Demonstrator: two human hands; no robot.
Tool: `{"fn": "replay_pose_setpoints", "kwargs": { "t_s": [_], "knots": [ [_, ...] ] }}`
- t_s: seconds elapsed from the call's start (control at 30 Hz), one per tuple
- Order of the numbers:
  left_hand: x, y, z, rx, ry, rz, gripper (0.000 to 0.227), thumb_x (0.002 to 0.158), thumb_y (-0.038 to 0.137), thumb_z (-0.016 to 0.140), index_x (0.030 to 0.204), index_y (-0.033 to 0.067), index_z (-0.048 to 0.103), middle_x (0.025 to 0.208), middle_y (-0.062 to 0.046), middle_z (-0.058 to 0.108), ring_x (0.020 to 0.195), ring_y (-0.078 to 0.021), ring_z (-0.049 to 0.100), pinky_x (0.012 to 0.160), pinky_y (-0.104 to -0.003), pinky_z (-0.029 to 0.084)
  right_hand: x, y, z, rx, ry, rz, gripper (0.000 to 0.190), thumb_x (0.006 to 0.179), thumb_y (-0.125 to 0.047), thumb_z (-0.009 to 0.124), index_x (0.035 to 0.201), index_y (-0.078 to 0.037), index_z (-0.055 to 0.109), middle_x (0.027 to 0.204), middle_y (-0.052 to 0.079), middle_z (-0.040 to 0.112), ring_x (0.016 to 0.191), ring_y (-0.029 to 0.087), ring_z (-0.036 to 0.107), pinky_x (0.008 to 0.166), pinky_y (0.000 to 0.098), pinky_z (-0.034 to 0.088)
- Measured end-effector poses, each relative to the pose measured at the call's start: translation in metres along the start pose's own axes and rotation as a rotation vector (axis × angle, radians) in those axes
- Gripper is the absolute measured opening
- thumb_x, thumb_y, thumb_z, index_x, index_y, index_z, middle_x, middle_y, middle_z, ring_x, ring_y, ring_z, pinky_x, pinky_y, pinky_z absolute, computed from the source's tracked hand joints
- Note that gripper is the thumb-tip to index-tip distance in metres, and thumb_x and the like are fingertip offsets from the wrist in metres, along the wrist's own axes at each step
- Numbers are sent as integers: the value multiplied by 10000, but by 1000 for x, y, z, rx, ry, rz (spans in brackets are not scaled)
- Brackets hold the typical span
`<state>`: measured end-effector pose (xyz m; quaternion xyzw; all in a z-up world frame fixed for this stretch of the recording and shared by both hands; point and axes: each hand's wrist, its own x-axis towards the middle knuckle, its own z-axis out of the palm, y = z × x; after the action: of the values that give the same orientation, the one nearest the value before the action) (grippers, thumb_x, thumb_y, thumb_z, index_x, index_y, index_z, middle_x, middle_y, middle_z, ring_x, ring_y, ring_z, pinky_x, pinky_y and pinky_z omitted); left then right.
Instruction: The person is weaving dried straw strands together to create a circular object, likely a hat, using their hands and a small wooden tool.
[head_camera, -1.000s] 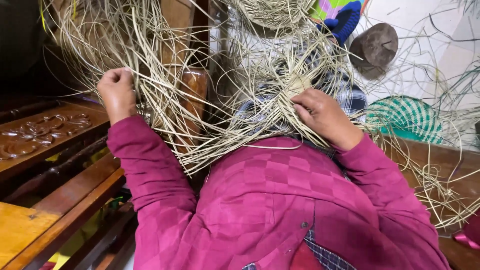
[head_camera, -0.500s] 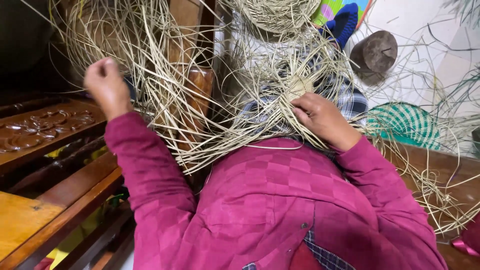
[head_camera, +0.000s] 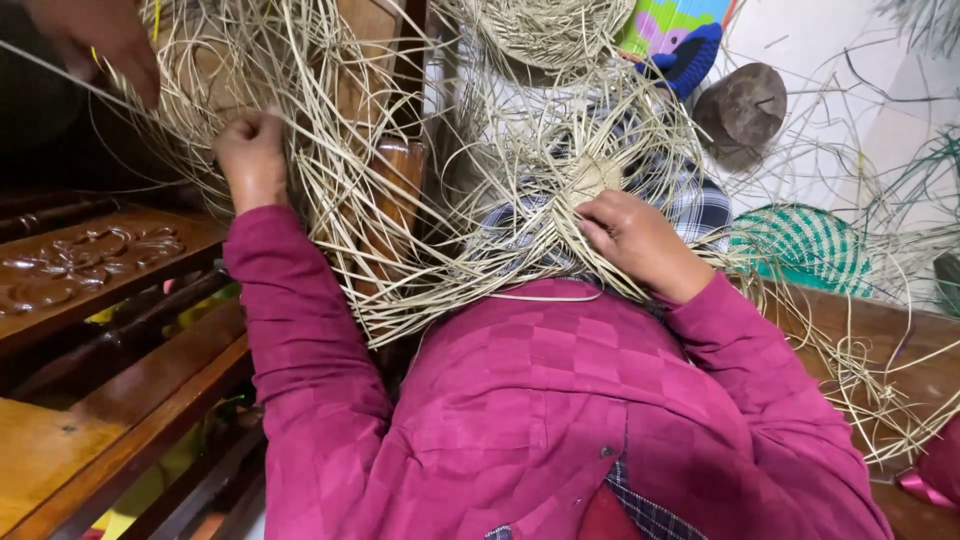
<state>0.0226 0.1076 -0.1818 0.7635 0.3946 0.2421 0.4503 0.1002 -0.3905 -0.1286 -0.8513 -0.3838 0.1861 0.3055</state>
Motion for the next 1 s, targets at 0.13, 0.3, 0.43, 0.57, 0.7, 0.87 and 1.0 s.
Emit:
{"fn": "replay_pose_setpoints", "kwargs": {
  "t_s": [0.13, 0.3, 0.43, 0.57, 0.7, 0.87, 1.0],
  "knots": [
    [-12, 26, -6, -70, 25, 0, 67, 835, 144, 777, 847, 79, 789, 715, -54, 656, 739, -115, 562, 685, -299, 500, -1, -5, -4, -5, -6, 12, 223, 1009, -226, 640, 1166, -87, 717, 944, 152, 678, 921, 373, 689, 817, 457, 549],
    [-31, 35, -5, 56, 200, 280, 41, 870, 91, 773, 898, 64, 782, 752, -106, 674, 720, -223, 623, 670, -336, 524, 2, -4, -5, -19, -49, 41, 233, 1020, -249, 628, 1175, -101, 718, 943, 139, 678, 925, 357, 687, 816, 448, 543],
    [-59, 46, -9, 454, 378, 722, 119, 876, 98, 841, 962, 155, 782, 1067, -86, 639, 1019, -316, 638, 873, -465, 506, 4, -5, -4, -55, -75, 46, 223, 1011, -248, 639, 1161, -104, 720, 938, 127, 684, 922, 345, 692, 815, 446, 545],
    [-116, 91, 11, 337, 304, 802, 190, 839, -40, 816, 968, 92, 767, 1025, -134, 667, 992, -322, 635, 876, -435, 528, 8, -15, -18, -135, -125, 15, 223, 1007, -251, 624, 1149, -101, 710, 928, 140, 677, 916, 360, 687, 814, 472, 538],
    [-152, 121, 21, 317, 6, 1098, 94, 840, 76, 785, 902, 92, 717, 914, -109, 646, 829, -315, 645, 740, -432, 521, 14, -27, -34, -433, 75, -169, 186, 1000, -214, 629, 1125, -104, 713, 949, 100, 689, 875, 318, 692, 770, 442, 532],
    [-177, 145, 26, 221, -26, 1192, 52, 873, 90, 742, 905, 94, 702, 886, -83, 621, 783, -285, 639, 709, -418, 524, 28, -74, -53, -465, 515, -536, 169, 996, -148, 604, 1114, -84, 705, 1071, 138, 618, 851, 352, 601, 713, 468, 509],
    [-186, 161, 27, 165, -97, 1289, 43, 918, 140, 674, 907, 99, 680, 872, -100, 614, 754, -295, 641, 702, -432, 530, 42, -118, -59, -511, 646, -666, 218, 1002, -107, 600, 1101, -131, 792, 1132, 122, 670, 956, 330, 586, 809, 455, 489]
  ]
}}
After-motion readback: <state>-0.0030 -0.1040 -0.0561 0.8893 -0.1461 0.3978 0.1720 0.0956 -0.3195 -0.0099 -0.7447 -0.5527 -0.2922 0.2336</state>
